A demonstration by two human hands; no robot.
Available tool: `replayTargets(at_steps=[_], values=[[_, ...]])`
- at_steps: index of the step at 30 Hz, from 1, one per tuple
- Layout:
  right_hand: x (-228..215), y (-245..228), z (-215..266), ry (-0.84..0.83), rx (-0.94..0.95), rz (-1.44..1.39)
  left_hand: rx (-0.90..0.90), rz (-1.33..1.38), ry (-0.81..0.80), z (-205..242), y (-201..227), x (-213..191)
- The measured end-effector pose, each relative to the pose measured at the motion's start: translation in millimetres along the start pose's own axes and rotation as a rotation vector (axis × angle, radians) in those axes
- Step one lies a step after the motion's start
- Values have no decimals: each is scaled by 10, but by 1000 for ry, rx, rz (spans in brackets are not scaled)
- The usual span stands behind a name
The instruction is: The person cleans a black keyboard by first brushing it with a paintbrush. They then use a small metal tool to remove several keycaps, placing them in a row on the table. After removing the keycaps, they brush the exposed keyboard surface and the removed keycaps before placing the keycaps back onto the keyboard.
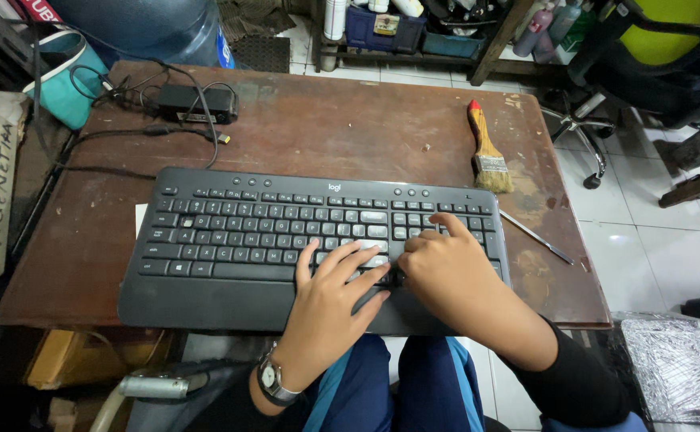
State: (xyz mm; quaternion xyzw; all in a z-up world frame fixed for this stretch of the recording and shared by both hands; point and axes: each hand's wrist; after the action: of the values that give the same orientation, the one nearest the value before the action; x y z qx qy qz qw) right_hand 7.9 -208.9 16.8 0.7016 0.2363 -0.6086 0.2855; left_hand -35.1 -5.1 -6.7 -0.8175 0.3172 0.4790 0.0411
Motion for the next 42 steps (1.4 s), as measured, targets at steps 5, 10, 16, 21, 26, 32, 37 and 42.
replayTargets(at_steps=[5,10,16,21,26,32,37,42], values=[[-104,54,72,-25,54,-149,2,-1,11,-7,-2,-36],[-109,67,105,-50,76,-227,-11,12,5,-4,-5,-35],[-39,28,95,-15,71,-162,-6,9,8,-6,-6,-35],[28,-45,100,96,41,-57,-7,4,22,0,-6,-8],[24,-70,43,41,22,-23,-8,3,19,-2,-3,-9],[93,-10,-3,-39,-27,-137,-19,20,16,8,-3,-17],[192,-9,-82,-115,-56,-167,-22,18,3,8,0,8],[166,86,-210,-237,-22,-269,-34,10,-8,18,-1,18]])
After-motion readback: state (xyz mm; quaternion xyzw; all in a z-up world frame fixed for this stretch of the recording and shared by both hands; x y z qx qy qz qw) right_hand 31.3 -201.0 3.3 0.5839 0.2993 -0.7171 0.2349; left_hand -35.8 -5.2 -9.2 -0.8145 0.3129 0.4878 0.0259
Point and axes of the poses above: each hand's wrist, its own z-axis away from the middle knuckle, its own x-axis out of the palm, y = z × x, and after that the axes turned 14 degrees about -z, right-handed
